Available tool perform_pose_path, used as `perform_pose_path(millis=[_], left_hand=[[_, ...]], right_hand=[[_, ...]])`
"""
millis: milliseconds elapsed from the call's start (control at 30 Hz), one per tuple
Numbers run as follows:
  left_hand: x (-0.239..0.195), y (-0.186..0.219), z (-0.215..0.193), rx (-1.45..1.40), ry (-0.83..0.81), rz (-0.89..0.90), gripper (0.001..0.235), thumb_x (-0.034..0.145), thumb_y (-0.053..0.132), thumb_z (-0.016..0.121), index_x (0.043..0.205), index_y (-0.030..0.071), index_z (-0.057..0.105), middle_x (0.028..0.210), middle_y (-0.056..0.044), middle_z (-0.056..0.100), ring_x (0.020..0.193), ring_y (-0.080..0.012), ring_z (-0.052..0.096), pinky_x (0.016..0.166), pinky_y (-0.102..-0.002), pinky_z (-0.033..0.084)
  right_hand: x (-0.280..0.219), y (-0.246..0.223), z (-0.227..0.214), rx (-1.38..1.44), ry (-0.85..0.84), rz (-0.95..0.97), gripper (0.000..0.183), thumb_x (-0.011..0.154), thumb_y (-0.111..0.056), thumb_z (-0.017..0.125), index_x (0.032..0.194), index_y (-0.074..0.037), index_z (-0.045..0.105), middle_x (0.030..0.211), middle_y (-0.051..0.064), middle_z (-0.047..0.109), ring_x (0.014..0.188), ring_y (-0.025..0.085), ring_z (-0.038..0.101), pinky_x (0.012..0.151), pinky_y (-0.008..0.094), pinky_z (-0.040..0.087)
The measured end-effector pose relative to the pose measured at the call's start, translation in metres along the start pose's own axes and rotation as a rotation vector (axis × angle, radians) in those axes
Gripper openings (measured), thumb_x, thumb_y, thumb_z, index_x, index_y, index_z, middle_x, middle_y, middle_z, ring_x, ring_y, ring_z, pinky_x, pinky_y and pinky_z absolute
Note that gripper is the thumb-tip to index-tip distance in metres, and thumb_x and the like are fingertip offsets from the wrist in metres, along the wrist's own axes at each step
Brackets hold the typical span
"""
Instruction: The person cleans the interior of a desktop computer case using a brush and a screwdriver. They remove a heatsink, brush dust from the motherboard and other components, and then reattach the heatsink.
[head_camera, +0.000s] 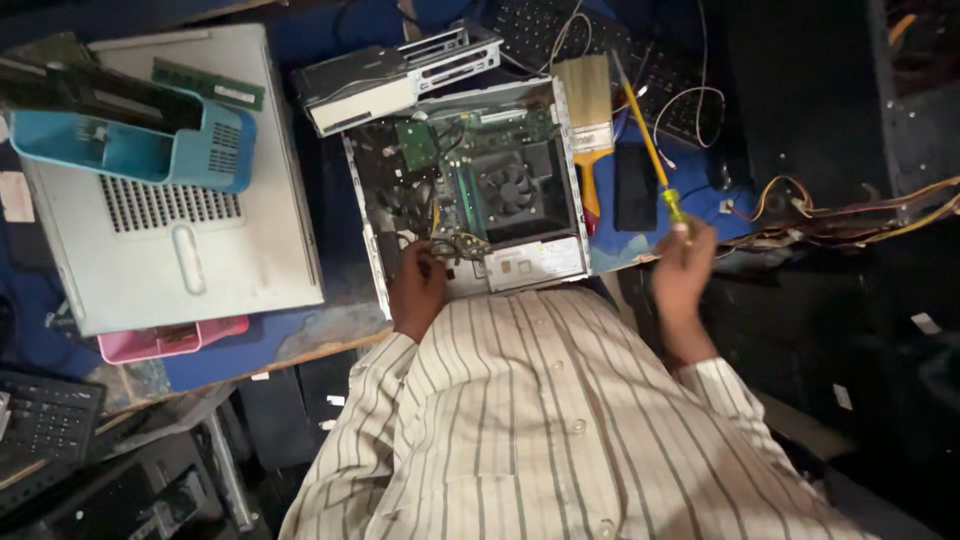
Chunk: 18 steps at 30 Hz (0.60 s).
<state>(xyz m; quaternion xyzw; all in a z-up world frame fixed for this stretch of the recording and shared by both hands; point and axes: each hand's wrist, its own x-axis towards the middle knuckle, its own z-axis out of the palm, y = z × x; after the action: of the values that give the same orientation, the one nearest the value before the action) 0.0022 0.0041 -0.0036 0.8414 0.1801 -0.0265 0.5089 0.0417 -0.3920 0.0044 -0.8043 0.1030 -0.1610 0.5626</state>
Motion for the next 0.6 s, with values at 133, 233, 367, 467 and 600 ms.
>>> perform_pose_path(millis=[133, 233, 367, 467, 600], left_hand=[[-0.004, 0.009, -0.001, -0.005, 0.031, -0.013, 0.028, 0.097, 0.018, 0.062, 0.124, 0.015, 0.059, 0.09, -0.004, 0.075, 0.081, -0.0203, 0.075, 0.07, -0.036, 0.056], [-0.006, 0.014, -0.001, -0.035, 0.041, -0.007, 0.025, 0.098, 0.021, 0.062, 0.122, 0.016, 0.059, 0.088, -0.003, 0.075, 0.079, -0.0189, 0.077, 0.069, -0.035, 0.057], [-0.004, 0.017, -0.001, 0.063, 0.063, 0.018, 0.025, 0.097, 0.022, 0.064, 0.121, 0.016, 0.061, 0.085, -0.002, 0.076, 0.076, -0.0216, 0.076, 0.067, -0.038, 0.055], [-0.006, 0.017, -0.001, 0.129, 0.107, 0.107, 0.025, 0.096, 0.022, 0.064, 0.121, 0.016, 0.061, 0.087, -0.001, 0.076, 0.078, -0.0243, 0.074, 0.067, -0.041, 0.053], [-0.006, 0.016, -0.002, 0.065, 0.073, -0.01, 0.029, 0.094, 0.021, 0.063, 0.123, 0.018, 0.062, 0.086, -0.001, 0.076, 0.077, -0.0234, 0.074, 0.066, -0.039, 0.054]], right_hand=[[0.015, -0.089, -0.038, 0.08, -0.066, -0.22, 0.017, 0.124, -0.017, 0.054, 0.127, 0.0, 0.054, 0.1, 0.008, 0.062, 0.079, 0.013, 0.062, 0.073, 0.026, 0.054], [0.03, -0.149, -0.07, -0.014, -0.105, -0.351, 0.022, 0.126, -0.022, 0.056, 0.124, 0.0, 0.057, 0.098, 0.009, 0.065, 0.075, 0.014, 0.065, 0.069, 0.027, 0.056], [0.045, -0.205, -0.094, -0.439, -0.173, -0.623, 0.025, 0.12, -0.023, 0.06, 0.115, 0.001, 0.061, 0.096, 0.014, 0.07, 0.074, 0.017, 0.065, 0.067, 0.027, 0.05], [0.046, -0.217, -0.081, -0.377, -0.339, -0.665, 0.026, 0.113, -0.022, 0.066, 0.114, 0.003, 0.06, 0.098, 0.014, 0.071, 0.076, 0.016, 0.07, 0.068, 0.027, 0.055], [0.047, -0.213, -0.054, -0.492, -0.413, -0.747, 0.023, 0.112, -0.018, 0.073, 0.114, 0.002, 0.063, 0.102, 0.015, 0.073, 0.085, 0.024, 0.073, 0.077, 0.031, 0.057]])
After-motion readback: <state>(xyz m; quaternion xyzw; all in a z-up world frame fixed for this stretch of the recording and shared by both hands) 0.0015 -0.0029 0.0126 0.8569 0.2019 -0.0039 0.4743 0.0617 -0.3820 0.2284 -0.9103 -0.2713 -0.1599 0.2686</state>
